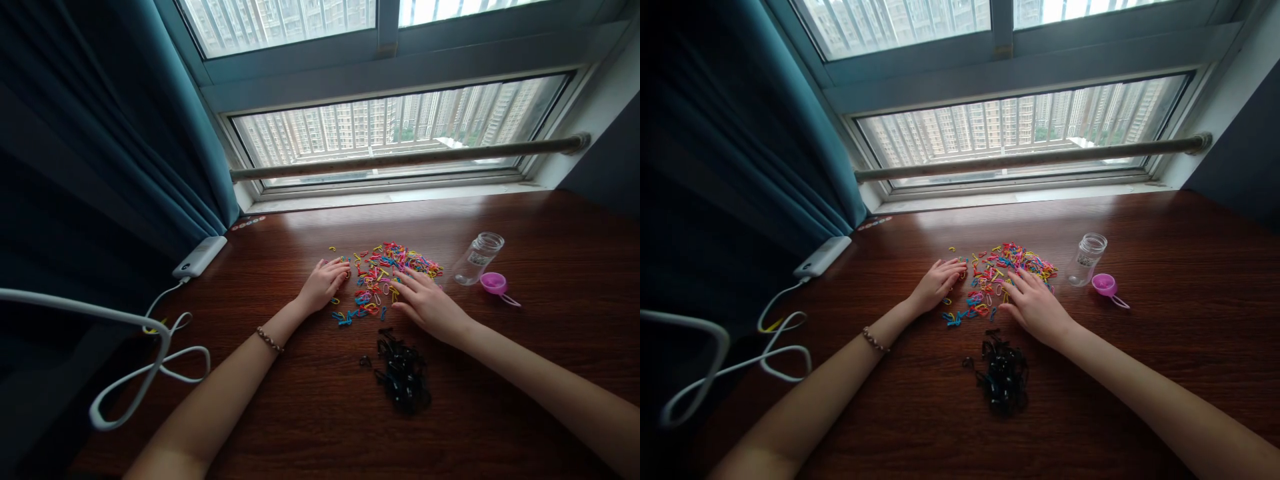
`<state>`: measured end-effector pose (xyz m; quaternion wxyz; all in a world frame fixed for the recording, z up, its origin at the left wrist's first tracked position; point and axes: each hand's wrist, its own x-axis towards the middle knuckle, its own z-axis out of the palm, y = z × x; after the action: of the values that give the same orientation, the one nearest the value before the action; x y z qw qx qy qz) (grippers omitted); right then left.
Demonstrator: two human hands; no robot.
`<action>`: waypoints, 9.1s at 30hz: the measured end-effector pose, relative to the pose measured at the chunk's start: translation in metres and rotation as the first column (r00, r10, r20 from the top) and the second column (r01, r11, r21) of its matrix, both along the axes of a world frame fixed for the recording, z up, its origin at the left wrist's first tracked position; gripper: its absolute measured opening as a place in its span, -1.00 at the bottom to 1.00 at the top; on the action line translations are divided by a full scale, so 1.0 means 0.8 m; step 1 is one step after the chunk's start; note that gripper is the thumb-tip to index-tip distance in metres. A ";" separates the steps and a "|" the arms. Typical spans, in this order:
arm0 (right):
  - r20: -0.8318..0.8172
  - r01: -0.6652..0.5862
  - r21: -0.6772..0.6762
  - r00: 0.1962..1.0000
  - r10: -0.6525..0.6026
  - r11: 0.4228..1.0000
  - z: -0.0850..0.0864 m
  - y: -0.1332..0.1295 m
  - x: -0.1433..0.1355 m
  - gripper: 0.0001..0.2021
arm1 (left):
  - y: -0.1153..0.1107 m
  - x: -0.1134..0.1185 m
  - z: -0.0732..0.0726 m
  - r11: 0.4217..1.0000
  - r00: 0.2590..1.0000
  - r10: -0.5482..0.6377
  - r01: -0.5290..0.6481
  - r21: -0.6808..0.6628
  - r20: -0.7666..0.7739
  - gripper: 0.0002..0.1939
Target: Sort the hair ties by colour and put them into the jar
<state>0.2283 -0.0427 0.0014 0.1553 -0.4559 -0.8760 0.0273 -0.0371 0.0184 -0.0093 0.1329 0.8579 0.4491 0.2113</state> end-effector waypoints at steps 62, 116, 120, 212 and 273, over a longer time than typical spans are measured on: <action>0.035 -0.367 -0.154 0.926 0.376 0.917 0.021 -0.012 -0.041 -0.53 | 0.004 -0.006 -0.002 0.996 0.997 0.070 -0.072 0.051 0.036 -0.79; -0.233 -0.252 0.045 0.938 0.256 0.967 0.006 -0.009 0.020 -0.71 | -0.043 0.035 0.023 0.794 0.798 -0.523 0.584 0.170 -0.301 -0.60; -0.182 -0.180 0.121 0.963 0.200 0.976 0.001 -0.007 0.020 -0.72 | -0.034 0.030 0.014 0.865 0.884 -0.365 0.438 0.246 -0.291 -0.67; -0.162 -0.182 0.018 0.970 0.183 0.983 -0.003 0.052 0.004 -0.53 | 0.045 0.067 0.005 0.961 0.856 -0.057 0.186 -0.203 0.513 -0.62; -0.458 0.632 0.223 0.740 -0.492 0.742 -0.007 0.027 0.134 -0.21 | -0.093 0.048 0.005 0.933 0.956 -0.263 0.219 0.287 0.126 -0.75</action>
<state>0.3356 -0.0211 -0.0042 0.3995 -0.6521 -0.6366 -0.0995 0.0012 -0.0563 -0.0055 0.0759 0.8965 0.2948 0.3220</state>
